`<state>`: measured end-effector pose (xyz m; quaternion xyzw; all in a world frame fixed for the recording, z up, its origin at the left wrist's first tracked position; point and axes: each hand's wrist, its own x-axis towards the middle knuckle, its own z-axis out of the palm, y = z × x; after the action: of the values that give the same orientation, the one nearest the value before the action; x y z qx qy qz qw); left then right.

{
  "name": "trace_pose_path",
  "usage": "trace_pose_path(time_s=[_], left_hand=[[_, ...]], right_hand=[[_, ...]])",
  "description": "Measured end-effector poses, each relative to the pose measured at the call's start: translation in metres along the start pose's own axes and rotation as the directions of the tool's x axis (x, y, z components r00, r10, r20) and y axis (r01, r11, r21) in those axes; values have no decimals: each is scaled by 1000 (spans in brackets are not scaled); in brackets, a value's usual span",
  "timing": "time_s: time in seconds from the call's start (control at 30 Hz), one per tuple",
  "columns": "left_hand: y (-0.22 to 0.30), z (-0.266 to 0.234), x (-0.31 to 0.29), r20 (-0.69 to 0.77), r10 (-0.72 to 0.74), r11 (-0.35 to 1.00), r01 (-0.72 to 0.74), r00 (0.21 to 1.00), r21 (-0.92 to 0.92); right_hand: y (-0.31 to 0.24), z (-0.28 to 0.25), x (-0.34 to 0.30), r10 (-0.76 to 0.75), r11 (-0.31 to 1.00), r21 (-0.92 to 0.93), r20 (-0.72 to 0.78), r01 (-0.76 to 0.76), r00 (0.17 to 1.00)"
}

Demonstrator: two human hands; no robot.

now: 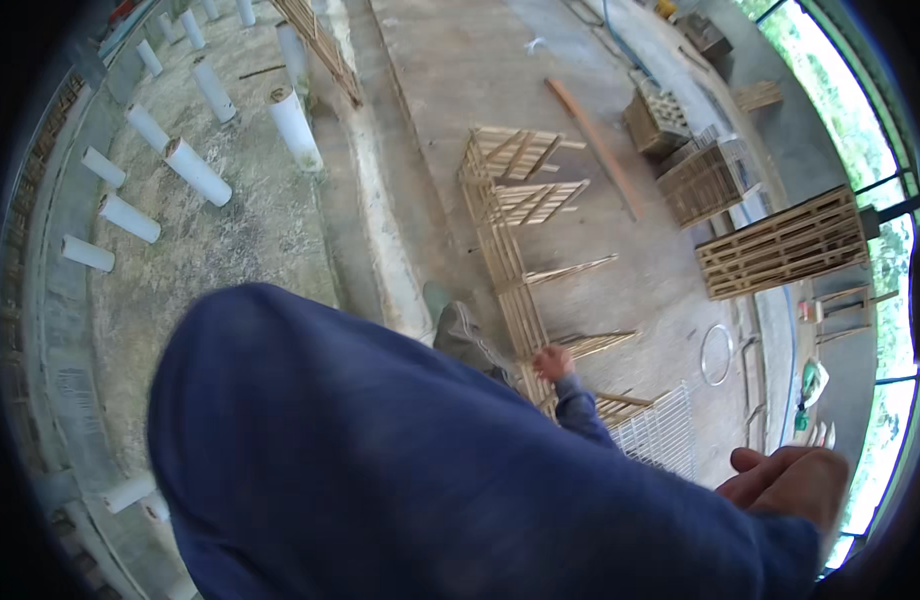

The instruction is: Assembling wooden and wire mesh cages for agricultural use by tying mesh with wire.

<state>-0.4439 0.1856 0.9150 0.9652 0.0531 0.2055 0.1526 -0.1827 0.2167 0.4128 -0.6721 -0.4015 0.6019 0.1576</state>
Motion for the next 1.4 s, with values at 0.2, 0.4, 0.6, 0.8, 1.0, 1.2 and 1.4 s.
trace_pose_path(time_s=[0.2, 0.4, 0.6, 0.8, 1.0, 1.2, 1.4], left_hand=[[-154, -79, 8, 672, -113, 990, 28, 732, 136], [-308, -167, -32, 236, -776, 593, 548, 585, 590], [-464, -208, -131, 225, -597, 639, 287, 770, 713], [-680, -209, -308, 191, -685, 721, 691, 703, 45], [-875, -78, -504, 202, -899, 299, 881, 389, -366], [-1007, -10, -546, 606, -721, 103, 916, 337, -387], [-1250, -52, -549, 499, -784, 66, 849, 368, -524]], right_hand=[[-75, 5, 169, -225, 941, 306, 247, 145, 943], [-213, 74, 273, -200, 885, -363, 269, 292, 942], [-328, 141, 420, -495, 769, -307, 268, 561, 826], [-448, 198, 547, -507, 642, -504, 286, 578, 813], [-521, 180, 634, -254, 933, -302, -168, 196, 952], [-549, 189, 630, -262, 392, -913, 7, 113, 965], [-630, 189, 753, 459, 874, -124, -108, -470, 882]])
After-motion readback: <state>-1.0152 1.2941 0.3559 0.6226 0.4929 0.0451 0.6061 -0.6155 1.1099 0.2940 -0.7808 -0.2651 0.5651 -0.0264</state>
